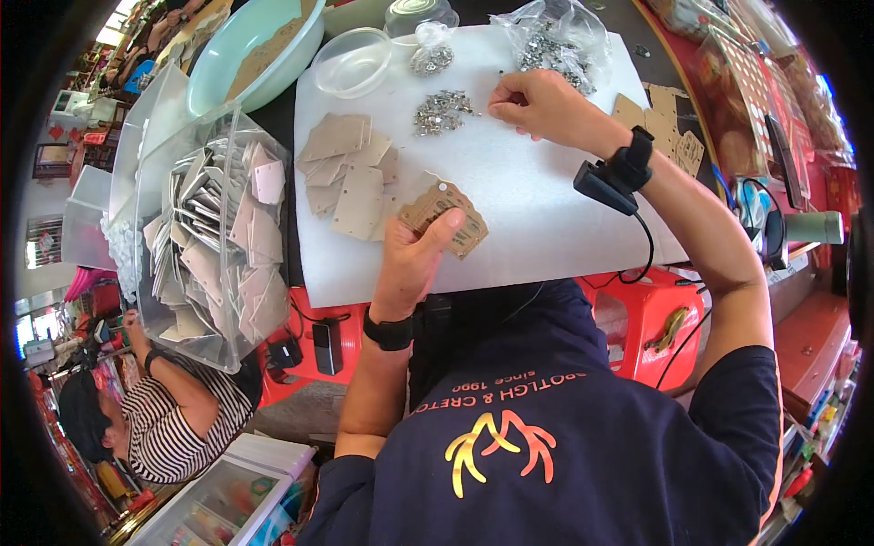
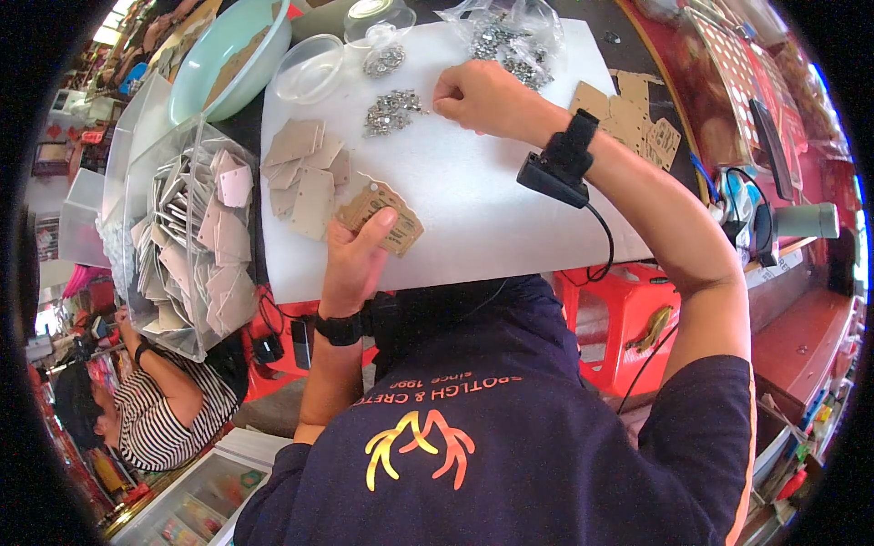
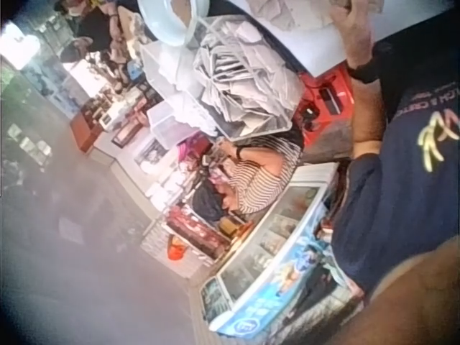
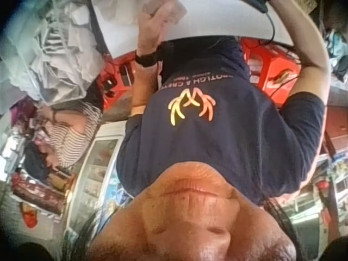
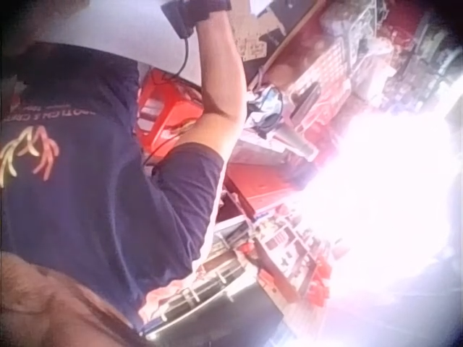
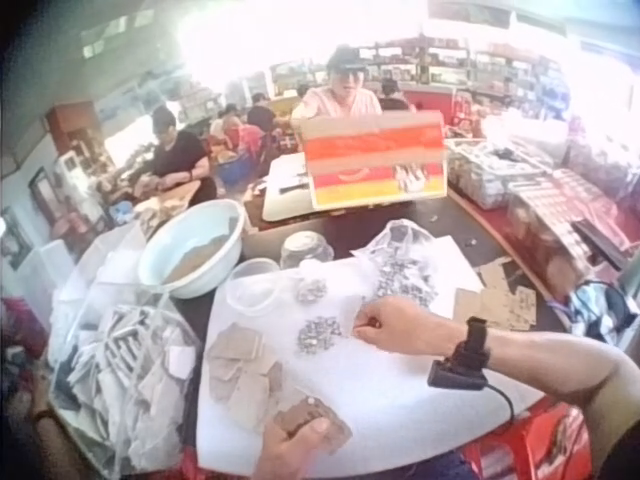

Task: Manually attaching metal rivets or studs to shoe labels or heel pieces.

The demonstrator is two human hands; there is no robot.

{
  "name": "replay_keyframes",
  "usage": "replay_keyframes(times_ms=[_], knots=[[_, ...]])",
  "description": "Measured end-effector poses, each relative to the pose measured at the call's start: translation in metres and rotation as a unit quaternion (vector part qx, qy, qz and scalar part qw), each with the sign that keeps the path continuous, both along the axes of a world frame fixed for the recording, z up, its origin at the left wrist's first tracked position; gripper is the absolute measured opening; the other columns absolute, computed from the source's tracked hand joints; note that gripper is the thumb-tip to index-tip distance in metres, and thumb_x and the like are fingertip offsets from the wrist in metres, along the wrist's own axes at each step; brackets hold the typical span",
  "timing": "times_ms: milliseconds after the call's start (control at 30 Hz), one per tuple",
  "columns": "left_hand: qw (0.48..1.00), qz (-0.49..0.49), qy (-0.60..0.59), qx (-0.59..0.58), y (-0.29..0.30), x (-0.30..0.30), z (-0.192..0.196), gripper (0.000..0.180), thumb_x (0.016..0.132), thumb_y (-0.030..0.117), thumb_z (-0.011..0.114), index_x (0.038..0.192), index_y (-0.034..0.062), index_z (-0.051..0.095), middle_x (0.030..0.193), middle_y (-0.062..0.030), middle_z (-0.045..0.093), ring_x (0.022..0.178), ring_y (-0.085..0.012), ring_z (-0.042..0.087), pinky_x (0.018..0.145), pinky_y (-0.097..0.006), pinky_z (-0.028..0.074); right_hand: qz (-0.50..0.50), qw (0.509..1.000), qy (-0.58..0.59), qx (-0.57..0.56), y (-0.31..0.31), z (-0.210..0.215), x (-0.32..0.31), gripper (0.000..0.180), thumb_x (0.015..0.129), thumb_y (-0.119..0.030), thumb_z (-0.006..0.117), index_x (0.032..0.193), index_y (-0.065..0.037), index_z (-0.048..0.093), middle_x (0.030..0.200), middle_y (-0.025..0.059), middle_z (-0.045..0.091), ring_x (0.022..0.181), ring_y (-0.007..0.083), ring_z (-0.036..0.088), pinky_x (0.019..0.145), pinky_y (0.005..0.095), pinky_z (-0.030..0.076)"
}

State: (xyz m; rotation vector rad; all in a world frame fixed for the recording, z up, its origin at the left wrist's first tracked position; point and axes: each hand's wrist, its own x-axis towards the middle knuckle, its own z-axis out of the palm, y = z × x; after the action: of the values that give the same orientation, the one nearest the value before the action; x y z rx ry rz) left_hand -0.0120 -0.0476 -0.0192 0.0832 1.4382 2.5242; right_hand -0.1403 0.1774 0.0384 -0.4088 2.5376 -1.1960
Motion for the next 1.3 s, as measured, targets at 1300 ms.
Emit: replay_keyframes(times_ms=[1300], knots=[[0.998,-0.017,0.022,-0.051,0.0,0.003,-0.001,0.017,0.093,0.008,0.061,0.108,0.0016,0.063,0.097,-0.0008,0.064,0.089,-0.0084,0.058,0.08,-0.026,0.048,0.082,0.956,0.229,0.162,-0.014,-0.019,-0.001,0.014,0.08,-0.015,0.057,0.079,-0.001,0.061,0.075,0.0163,0.064,0.071,0.0356,0.063,0.066,0.0433,0.051]])
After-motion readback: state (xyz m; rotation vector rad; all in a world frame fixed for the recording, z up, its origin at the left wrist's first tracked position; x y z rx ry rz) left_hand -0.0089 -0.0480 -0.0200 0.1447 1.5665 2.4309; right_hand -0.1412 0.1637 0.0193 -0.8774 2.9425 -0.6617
